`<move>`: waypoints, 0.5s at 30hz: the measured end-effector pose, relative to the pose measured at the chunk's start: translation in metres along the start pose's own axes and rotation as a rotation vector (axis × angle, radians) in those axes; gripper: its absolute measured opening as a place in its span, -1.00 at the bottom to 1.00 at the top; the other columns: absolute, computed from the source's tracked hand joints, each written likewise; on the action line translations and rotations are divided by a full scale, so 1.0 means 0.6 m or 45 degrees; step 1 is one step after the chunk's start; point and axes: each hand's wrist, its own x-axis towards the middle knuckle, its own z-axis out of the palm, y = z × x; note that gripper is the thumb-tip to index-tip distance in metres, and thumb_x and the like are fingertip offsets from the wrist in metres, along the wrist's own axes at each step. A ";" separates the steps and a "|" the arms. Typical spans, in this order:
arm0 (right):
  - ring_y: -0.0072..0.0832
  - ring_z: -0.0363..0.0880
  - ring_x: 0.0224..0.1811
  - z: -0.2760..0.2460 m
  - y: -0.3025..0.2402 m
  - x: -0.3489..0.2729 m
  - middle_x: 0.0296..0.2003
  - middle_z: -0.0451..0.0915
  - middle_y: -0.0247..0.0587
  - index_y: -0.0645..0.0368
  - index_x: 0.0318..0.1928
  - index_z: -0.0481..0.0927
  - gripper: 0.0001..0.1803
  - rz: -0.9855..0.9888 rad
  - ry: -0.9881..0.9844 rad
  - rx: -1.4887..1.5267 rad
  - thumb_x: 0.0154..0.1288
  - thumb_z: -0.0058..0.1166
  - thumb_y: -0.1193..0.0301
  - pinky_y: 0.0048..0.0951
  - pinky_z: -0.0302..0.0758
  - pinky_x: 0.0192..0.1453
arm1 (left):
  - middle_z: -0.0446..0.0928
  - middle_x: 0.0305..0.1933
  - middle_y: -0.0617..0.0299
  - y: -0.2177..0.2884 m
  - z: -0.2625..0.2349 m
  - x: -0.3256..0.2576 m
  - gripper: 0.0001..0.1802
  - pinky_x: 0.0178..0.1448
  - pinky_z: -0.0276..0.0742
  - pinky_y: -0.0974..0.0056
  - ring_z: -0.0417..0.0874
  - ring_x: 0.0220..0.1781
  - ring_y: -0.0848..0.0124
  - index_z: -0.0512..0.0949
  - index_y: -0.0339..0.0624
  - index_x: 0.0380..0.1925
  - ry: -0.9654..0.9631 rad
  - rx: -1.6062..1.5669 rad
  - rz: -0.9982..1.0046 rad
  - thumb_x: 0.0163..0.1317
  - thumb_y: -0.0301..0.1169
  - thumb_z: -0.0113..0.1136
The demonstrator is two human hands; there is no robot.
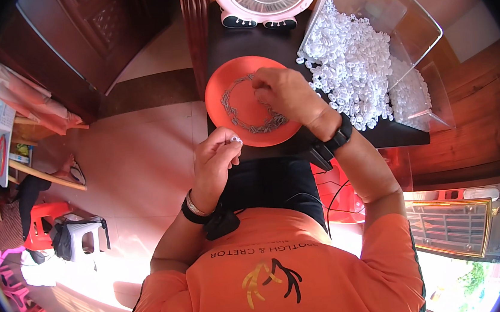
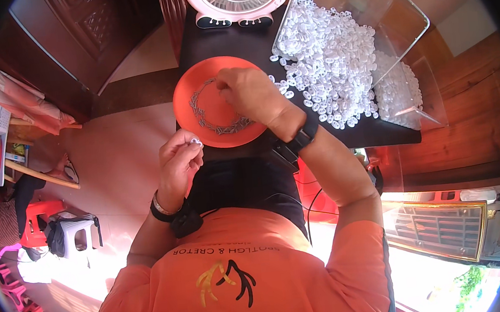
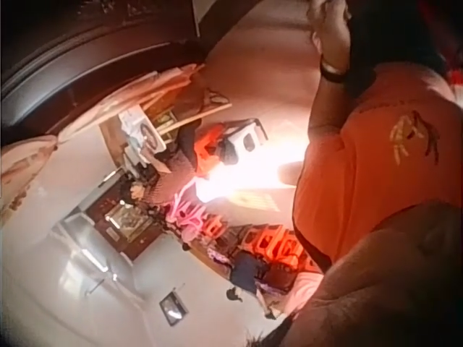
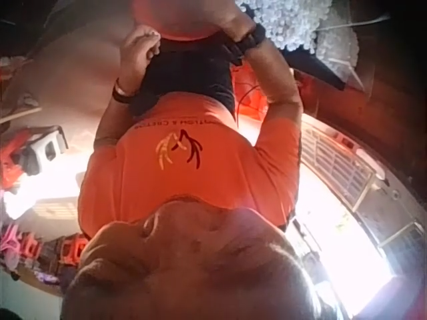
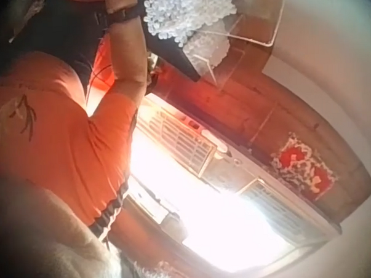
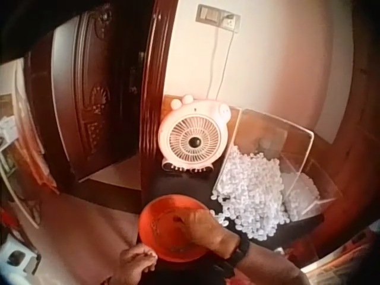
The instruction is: Assembling small white plastic components by manually inserting metal springs.
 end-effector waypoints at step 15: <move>-0.64 0.54 -0.32 0.011 -0.099 -0.087 -0.34 0.57 -0.37 0.21 -0.17 0.51 -0.87 0.722 0.333 1.796 0.28 0.11 0.59 -0.61 0.51 -0.21 | 0.39 -0.57 0.35 -0.004 0.062 -0.008 -0.81 -0.47 0.20 0.49 0.35 -0.55 0.63 0.45 -0.22 -0.36 -0.116 0.042 0.143 0.34 -0.32 0.04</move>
